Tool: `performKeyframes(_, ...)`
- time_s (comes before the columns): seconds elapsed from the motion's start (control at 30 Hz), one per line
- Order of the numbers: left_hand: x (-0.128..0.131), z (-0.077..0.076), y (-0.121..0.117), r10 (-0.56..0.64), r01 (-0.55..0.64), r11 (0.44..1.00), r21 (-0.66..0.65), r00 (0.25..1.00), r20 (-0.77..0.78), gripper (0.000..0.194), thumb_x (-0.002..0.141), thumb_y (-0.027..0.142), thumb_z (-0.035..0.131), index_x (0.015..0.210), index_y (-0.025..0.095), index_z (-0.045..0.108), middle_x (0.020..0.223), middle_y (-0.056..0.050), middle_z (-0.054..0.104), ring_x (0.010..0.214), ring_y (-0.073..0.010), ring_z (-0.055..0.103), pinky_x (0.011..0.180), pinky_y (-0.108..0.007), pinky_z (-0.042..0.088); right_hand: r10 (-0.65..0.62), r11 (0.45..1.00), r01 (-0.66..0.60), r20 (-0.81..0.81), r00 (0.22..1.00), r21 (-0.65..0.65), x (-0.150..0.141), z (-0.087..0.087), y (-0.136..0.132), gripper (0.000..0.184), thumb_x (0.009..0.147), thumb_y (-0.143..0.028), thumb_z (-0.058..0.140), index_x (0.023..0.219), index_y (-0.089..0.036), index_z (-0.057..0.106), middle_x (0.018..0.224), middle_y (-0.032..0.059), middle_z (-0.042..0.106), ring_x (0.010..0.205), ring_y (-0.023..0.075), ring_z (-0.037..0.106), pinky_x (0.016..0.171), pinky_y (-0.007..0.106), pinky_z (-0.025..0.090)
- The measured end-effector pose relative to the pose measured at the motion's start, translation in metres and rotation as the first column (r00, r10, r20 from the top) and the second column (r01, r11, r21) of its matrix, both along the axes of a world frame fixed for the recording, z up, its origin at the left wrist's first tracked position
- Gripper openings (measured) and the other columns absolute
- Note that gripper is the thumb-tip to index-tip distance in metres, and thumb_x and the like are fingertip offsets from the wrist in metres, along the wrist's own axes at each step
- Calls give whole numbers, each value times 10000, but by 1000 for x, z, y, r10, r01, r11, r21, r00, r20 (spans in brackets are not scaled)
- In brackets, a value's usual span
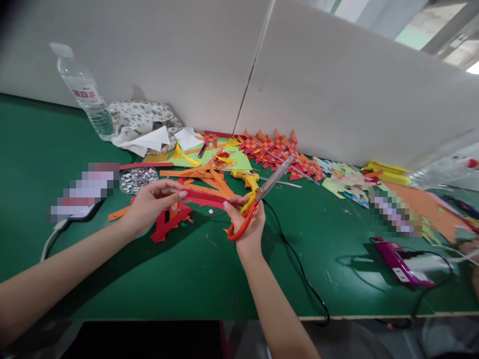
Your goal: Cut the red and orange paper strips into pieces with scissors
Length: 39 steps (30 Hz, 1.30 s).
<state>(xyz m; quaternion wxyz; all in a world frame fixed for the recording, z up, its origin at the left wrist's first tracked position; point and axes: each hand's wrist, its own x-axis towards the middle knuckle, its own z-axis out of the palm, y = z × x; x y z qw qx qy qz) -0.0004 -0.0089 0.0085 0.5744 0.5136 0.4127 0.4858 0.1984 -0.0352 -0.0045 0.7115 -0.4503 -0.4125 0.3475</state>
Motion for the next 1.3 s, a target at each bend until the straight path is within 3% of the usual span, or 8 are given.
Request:
performKeyframes(0.4,0,1,0,24,-24,1000,-9,1000,16,277,673,333,736,871,167,636,801,-35,703,738,-156,669,533,-194,504,-30,1000,31,45,999,-3,1,-2,2,339,603,-167,767,807,-201,499,750,-17,679,741,170,672,751,398,551)
performKeyframes(1.3,0,1,0,0,0,999,-55,1000,-7,230,672,324,736,801,164,633,750,-18,671,691,-124,642,512,-164,505,-72,997,73,53,996,-13,1,-1,1,325,631,-178,761,814,-194,493,745,-22,667,653,134,655,598,287,564)
